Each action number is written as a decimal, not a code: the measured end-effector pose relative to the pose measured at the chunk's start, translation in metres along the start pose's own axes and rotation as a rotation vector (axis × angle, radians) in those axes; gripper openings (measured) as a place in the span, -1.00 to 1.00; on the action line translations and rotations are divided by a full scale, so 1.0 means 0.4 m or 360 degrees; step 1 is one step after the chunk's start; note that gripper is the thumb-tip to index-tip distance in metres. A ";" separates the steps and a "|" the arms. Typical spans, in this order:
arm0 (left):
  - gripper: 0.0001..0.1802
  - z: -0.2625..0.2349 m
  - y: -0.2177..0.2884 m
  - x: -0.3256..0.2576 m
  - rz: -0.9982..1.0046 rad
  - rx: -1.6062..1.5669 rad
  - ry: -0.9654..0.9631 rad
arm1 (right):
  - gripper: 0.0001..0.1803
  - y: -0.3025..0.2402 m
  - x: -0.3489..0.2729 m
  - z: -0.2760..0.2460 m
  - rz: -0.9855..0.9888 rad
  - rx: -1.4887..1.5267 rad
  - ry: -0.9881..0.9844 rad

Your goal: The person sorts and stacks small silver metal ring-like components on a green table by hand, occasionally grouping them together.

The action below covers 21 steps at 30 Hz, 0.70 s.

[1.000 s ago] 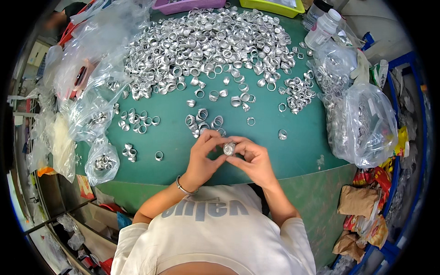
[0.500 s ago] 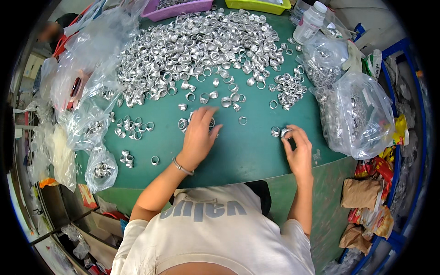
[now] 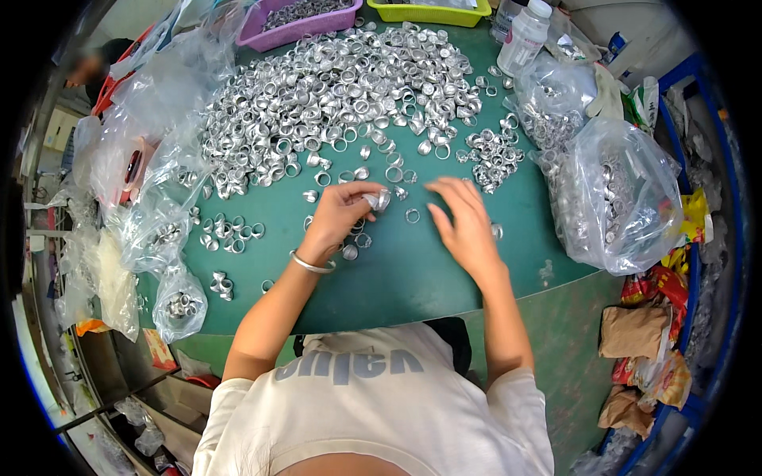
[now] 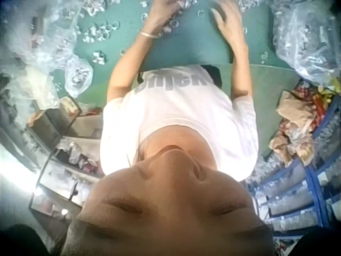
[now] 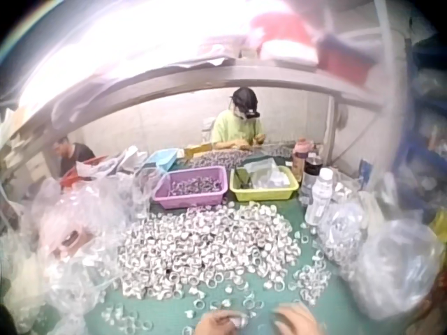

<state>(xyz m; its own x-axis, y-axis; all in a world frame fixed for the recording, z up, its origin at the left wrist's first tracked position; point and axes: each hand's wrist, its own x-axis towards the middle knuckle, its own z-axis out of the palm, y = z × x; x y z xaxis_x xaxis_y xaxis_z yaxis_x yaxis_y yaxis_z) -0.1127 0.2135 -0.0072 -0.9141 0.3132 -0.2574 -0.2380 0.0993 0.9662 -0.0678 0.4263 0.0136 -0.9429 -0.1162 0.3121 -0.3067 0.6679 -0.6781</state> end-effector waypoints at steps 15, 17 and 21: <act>-0.67 -0.041 -0.015 -0.100 -0.0368 -0.1373 -0.0341 | -0.90 -0.008 0.125 0.175 -0.0126 -0.0554 -0.0185; -0.67 -0.045 -0.019 -0.110 -0.0378 -0.1450 -0.0346 | -0.91 -0.027 0.122 0.137 0.0027 -0.0183 -0.0087; -0.70 -0.049 -0.030 -0.118 -0.0330 -0.1435 -0.0392 | -0.86 -0.039 0.074 0.088 0.0501 0.1215 -0.0303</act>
<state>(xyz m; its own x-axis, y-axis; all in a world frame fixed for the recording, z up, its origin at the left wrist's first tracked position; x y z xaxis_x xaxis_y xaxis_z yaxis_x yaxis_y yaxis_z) -0.0731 0.1789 -0.0063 -0.7552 0.5711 -0.3217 -0.6445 -0.5576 0.5231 -0.0953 0.3865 0.0102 -0.9838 -0.1753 -0.0374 0.0348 0.0182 -0.9992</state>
